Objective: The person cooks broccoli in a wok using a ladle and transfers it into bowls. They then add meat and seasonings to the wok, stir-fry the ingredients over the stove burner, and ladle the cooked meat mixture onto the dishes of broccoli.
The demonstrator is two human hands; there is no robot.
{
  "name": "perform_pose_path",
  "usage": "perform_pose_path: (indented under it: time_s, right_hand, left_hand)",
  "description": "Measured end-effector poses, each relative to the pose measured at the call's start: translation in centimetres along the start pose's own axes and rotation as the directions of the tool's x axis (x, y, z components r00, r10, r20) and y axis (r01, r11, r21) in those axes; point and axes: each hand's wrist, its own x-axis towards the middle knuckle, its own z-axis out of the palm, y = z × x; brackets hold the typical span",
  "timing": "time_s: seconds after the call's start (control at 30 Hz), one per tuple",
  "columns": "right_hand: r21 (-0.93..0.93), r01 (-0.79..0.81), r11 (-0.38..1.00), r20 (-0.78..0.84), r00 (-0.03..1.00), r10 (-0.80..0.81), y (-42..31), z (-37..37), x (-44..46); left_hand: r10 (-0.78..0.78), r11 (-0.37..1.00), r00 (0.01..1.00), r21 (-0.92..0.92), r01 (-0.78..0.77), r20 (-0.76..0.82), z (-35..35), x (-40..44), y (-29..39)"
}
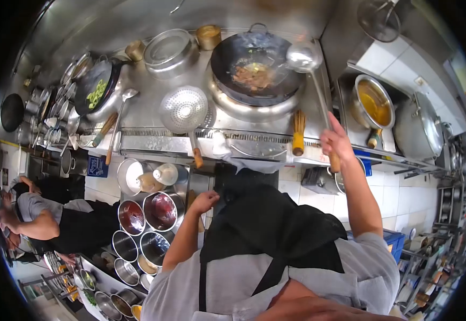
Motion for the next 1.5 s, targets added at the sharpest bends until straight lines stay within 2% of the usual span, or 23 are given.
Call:
perform_pose_path:
  time_s: [0.07, 0.13, 0.27, 0.33, 0.37, 0.47, 0.5, 0.63, 0.7, 0.73, 0.77, 0.87, 1.0, 1.03, 1.1, 1.17, 1.23, 1.27, 1.3, 1.33, 1.4, 1.43, 1.5]
  right_hand:
    - [0.056, -0.022, 0.998, -0.07, 0.997, 0.026, 0.2, -0.9, -1.2]
    - [0.35, 0.003, 0.937, -0.028, 1.0, 0.007, 0.8, -2.6, -2.7]
    - [0.269, -0.01, 0.963, -0.149, 0.987, 0.052, 1.9, -5.1, -4.0]
    - [-0.218, -0.162, 0.962, -0.334, 0.939, 0.083, 2.5, -6.0, -3.7]
    - [-0.52, -0.221, 0.825, -0.375, 0.927, 0.012, 2.9, -6.1, -3.6]
    - [-0.775, -0.047, 0.63, -0.256, 0.935, -0.245, 4.7, -8.8, -3.2]
    - [-0.622, -0.081, 0.779, -0.279, 0.952, -0.123, 2.3, -6.5, -3.9]
    - [-0.359, -0.063, 0.931, -0.032, 0.998, 0.055, -2.0, -6.7, -1.9]
    - [-0.63, -0.046, 0.776, 0.071, 0.991, 0.116, -3.5, -6.9, 1.6]
    - [-0.777, -0.018, 0.63, 0.09, 0.986, 0.14, -3.7, -7.0, 3.8]
    - [-0.874, 0.289, 0.392, 0.297, 0.954, -0.04, -2.1, -8.4, 6.9]
    - [-0.905, 0.276, 0.324, 0.333, 0.934, 0.133, -3.4, -6.2, 11.8]
    - [-0.977, 0.215, 0.003, 0.212, 0.965, 0.153, -2.5, -5.4, 17.0]
    - [-0.95, 0.288, 0.119, 0.296, 0.954, 0.054, -1.4, -6.7, 18.3]
    - [-0.96, 0.094, 0.264, 0.161, 0.955, 0.248, -4.8, -4.3, 16.8]
    - [-0.83, 0.554, 0.07, 0.543, 0.829, -0.133, -1.6, -10.4, 19.8]
    - [-0.93, 0.302, -0.209, 0.32, 0.945, -0.063, -3.3, -11.5, 18.6]
    - [-0.892, 0.384, -0.24, 0.42, 0.9, -0.119, -2.9, -14.7, 20.5]
    - [-0.908, 0.343, -0.24, 0.37, 0.926, -0.077, -4.1, -14.3, 19.8]
    - [-0.831, 0.496, -0.251, 0.54, 0.829, -0.147, -3.7, -16.2, 21.2]
    - [-0.636, 0.702, -0.32, 0.771, 0.595, -0.227, -2.9, -18.3, 25.5]
    - [-0.615, 0.715, -0.331, 0.787, 0.576, -0.219, -3.0, -16.1, 24.7]
    - [-0.801, 0.49, 0.345, 0.467, 0.871, -0.152, -2.1, -10.5, 21.6]
  left_hand:
    - [0.036, 0.998, 0.999, 0.06, -0.037, 0.016, -1.2, 0.3, 1.1]
    - [0.122, 0.981, 0.99, 0.14, -0.131, 0.073, -2.3, 1.3, 1.5]
    - [0.149, 0.988, 0.979, 0.024, -0.154, 0.143, -3.8, 3.9, 3.6]
    - [0.303, 0.946, 0.942, 0.076, -0.315, 0.141, -4.1, 6.6, 3.5]
    - [0.303, 0.946, 0.943, 0.076, -0.316, 0.139, -4.2, 7.3, 3.8]
    - [0.263, 0.965, 0.957, -0.011, -0.264, 0.126, -4.2, 7.6, 8.1]
    - [0.265, 0.963, 0.96, -0.062, -0.26, 0.088, -3.9, 7.4, 9.5]
    - [0.211, 0.97, 0.977, -0.126, -0.207, 0.023, -1.3, 8.3, 10.6]
    - [0.147, 0.977, 0.989, -0.157, -0.143, 0.013, 0.6, 9.1, 10.7]
    - [0.252, 0.967, 0.967, 0.024, -0.253, 0.032, 1.6, 9.7, 10.5]
    - [0.342, 0.915, 0.937, 0.201, -0.349, 0.069, 2.5, 10.1, 10.2]
    - [0.331, 0.885, 0.943, 0.34, -0.317, 0.016, 5.2, 10.6, 9.4]
    - [0.01, 0.999, 0.977, -0.036, -0.018, -0.214, 6.9, 5.2, 11.0]
    - [0.037, 0.999, 0.942, -0.002, -0.039, -0.332, 7.7, 3.8, 8.7]
    - [-0.107, 0.99, 0.863, -0.129, 0.048, -0.495, 9.9, -1.2, 4.4]
    - [-0.382, 0.908, 0.734, -0.375, 0.185, -0.562, 12.6, -8.0, 0.9]
    - [-0.532, 0.846, 0.593, -0.352, 0.401, -0.605, 15.5, -14.6, -3.6]
    - [-0.628, 0.778, 0.434, -0.511, 0.365, -0.646, 18.0, -17.9, -4.6]
    - [-0.66, 0.746, 0.327, -0.638, 0.188, -0.676, 23.6, -18.0, -16.4]
    - [-0.828, 0.534, 0.188, -0.845, -0.025, -0.529, 24.2, -21.2, -12.1]
    - [-0.891, 0.453, -0.061, -0.877, -0.162, -0.45, 27.0, -24.6, -11.2]
    - [-0.893, 0.449, -0.151, -0.859, -0.248, -0.423, 28.0, -25.4, -11.5]
    - [-0.875, 0.475, -0.296, -0.795, -0.377, -0.383, 29.0, -26.4, -14.4]
